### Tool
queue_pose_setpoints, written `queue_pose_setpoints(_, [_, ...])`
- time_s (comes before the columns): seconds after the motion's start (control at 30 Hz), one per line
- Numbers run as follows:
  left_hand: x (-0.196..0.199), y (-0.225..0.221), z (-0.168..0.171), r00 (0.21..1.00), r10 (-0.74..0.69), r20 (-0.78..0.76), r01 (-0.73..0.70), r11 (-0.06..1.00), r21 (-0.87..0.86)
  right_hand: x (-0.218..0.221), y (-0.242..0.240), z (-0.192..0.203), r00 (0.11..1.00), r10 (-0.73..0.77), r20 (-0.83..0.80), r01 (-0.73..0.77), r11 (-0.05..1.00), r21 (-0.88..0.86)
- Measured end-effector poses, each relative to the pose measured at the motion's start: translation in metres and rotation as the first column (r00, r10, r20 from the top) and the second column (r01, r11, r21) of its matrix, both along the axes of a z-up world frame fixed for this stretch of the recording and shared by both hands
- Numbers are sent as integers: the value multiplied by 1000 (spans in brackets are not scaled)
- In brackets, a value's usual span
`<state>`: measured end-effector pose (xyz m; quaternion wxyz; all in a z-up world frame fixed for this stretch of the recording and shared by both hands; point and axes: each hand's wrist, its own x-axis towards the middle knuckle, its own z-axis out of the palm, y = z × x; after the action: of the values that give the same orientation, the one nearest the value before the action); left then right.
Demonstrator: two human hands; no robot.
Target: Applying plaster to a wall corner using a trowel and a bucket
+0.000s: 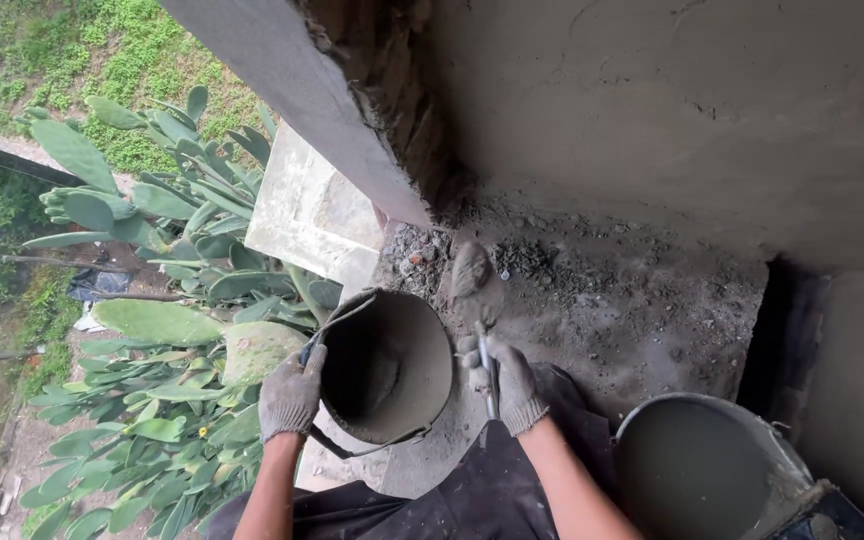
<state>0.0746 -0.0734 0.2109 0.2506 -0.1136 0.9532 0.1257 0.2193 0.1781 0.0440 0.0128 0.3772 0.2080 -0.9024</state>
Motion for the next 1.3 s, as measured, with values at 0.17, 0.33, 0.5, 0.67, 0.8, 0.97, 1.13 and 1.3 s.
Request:
queue_pose_setpoints(0.17, [0,-11,-5,999,47,21,-45,995,-91,1,20,66,861,-332,-386,318,943,-102])
queue_pose_setpoints(0.33, [3,-9,1,982,188,33,-186,981,-53,-45,6,103,768,-465,-441,467,877,-111])
queue_pose_setpoints(0.5, [3,-26,-21,993,112,-26,-114,987,-110,-176,-18,40,966,-230,119,203,958,202])
queue_pose_setpoints(0.67, [7,-2,0,996,93,-7,-94,992,-84,-117,-39,103,930,325,-172,-79,634,770])
queue_pose_setpoints(0.8, [9,5,-1,999,36,-6,-36,992,-122,-44,-24,89,636,771,-33,-219,221,950])
queue_pose_setpoints(0.97, [9,36,17,998,-62,-19,61,996,-72,-9,49,137,306,761,572,-642,-279,715])
queue_pose_setpoints(1.13, [27,39,0,974,-189,-128,174,978,-118,-16,59,95,168,583,795,-568,-602,561])
queue_pose_setpoints(1.3, [26,48,8,904,-317,-286,301,949,-99,-62,30,6,104,438,893,-456,-777,434])
